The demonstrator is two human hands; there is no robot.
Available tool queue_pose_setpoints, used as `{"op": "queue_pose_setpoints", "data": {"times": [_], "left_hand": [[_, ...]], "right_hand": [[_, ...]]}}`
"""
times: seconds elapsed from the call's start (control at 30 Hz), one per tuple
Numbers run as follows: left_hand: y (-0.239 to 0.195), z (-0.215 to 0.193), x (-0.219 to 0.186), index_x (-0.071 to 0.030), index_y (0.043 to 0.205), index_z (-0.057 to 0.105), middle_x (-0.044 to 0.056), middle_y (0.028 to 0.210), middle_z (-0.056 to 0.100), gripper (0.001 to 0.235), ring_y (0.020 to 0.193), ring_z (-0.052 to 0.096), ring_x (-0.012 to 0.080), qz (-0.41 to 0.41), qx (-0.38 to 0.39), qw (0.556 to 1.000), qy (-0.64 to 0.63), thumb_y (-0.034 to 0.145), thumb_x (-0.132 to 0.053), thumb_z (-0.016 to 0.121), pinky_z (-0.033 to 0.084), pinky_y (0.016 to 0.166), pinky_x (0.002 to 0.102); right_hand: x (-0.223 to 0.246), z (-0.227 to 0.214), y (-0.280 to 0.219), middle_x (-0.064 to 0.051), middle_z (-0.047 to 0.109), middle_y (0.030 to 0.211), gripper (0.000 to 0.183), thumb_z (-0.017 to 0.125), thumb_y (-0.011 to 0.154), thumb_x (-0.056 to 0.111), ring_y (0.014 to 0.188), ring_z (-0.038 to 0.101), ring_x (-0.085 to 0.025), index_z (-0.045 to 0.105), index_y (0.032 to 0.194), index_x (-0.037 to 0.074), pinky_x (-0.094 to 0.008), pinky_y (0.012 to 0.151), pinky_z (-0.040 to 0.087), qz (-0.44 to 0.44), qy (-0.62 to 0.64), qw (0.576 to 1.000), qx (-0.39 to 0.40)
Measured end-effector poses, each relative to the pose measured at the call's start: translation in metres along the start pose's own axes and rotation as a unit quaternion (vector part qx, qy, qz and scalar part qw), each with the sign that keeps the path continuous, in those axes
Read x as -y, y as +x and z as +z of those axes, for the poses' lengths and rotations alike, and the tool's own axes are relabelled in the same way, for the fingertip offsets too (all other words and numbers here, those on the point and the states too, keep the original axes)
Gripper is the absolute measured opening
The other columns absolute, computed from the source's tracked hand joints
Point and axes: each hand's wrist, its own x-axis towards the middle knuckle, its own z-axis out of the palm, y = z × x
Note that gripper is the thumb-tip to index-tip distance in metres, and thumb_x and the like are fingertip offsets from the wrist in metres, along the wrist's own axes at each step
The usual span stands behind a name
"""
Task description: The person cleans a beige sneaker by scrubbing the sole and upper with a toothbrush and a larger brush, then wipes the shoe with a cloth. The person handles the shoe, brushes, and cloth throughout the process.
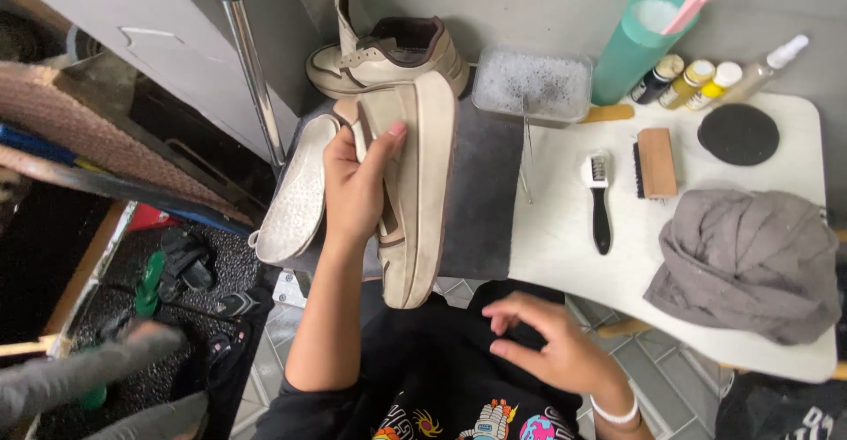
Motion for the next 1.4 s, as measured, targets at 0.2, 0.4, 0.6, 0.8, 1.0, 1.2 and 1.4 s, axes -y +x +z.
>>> {"op": "queue_pose_setpoints", "data": {"times": [0.2,0.4,0.6,0.8,1.0,1.2,1.4], "left_hand": [[-0.003,0.013,0.02,-0.012,0.082,0.065,-0.007,0.082,0.067,0.015,0.08,0.059,0.0035,-0.027,0.038,0.997,0.057,0.092,-0.02,0.075,0.05,0.073,0.022],[-0.003,0.027,0.044,-0.008,0.088,0.068,0.001,0.087,0.073,0.013,0.08,0.068,0.0109,-0.106,0.035,0.993,0.025,0.09,-0.019,0.074,0.056,0.073,0.026],[-0.007,0.042,0.052,-0.005,0.094,0.071,0.006,0.085,0.075,0.017,0.075,0.07,0.0146,-0.168,-0.062,0.984,0.016,0.087,-0.021,0.074,0.054,0.066,0.027],[-0.005,0.035,0.061,-0.008,0.093,0.069,0.004,0.087,0.073,0.015,0.079,0.069,0.0141,-0.201,-0.15,0.968,-0.002,0.088,-0.021,0.073,0.053,0.072,0.026],[0.0,0.026,0.072,-0.01,0.095,0.068,0.002,0.088,0.071,0.015,0.081,0.066,0.013,-0.235,-0.174,0.956,-0.034,0.091,-0.024,0.07,0.051,0.074,0.026],[0.004,-0.002,0.092,-0.001,0.098,0.064,0.017,0.081,0.072,0.026,0.068,0.074,0.0223,-0.242,-0.139,0.96,-0.009,0.091,-0.024,0.074,0.063,0.06,0.036],[0.011,-0.019,0.084,0.004,0.093,0.068,0.02,0.077,0.072,0.031,0.065,0.075,0.0279,-0.27,-0.058,0.961,0.009,0.087,-0.024,0.079,0.063,0.058,0.042]], "right_hand": [[-0.102,0.007,-0.061,-0.005,0.063,0.126,0.04,0.069,0.092,0.035,0.121,0.06,-0.027,0.066,0.126,0.014,-0.044,0.103,0.047,0.188,-0.266,0.945,-0.01],[-0.136,0.016,-0.058,-0.025,0.056,0.139,0.055,0.061,0.096,0.027,0.131,0.049,-0.045,0.05,0.14,-0.004,-0.052,0.113,0.039,0.177,-0.318,0.916,-0.169],[-0.157,0.015,-0.06,-0.024,0.068,0.096,0.023,0.053,0.1,0.01,0.094,0.065,-0.043,0.068,0.109,-0.006,-0.05,0.091,0.05,0.168,-0.319,0.913,-0.194],[-0.168,0.014,-0.075,-0.022,0.067,0.1,0.023,0.057,0.098,0.007,0.096,0.065,-0.039,0.065,0.115,-0.007,-0.047,0.088,0.052,0.153,-0.319,0.9,-0.255],[-0.172,0.005,-0.08,-0.024,0.067,0.127,0.037,0.057,0.098,0.01,0.123,0.06,-0.044,0.063,0.131,-0.007,-0.05,0.109,0.047,0.116,-0.349,0.891,-0.267],[-0.166,0.008,-0.068,-0.023,0.068,0.127,0.036,0.058,0.097,0.01,0.123,0.06,-0.044,0.064,0.129,-0.006,-0.05,0.108,0.047,0.118,-0.364,0.893,-0.238],[-0.149,0.021,-0.042,-0.023,0.069,0.122,0.034,0.058,0.098,0.01,0.119,0.062,-0.044,0.066,0.127,-0.005,-0.05,0.105,0.048,0.104,-0.381,0.891,-0.225]]}}
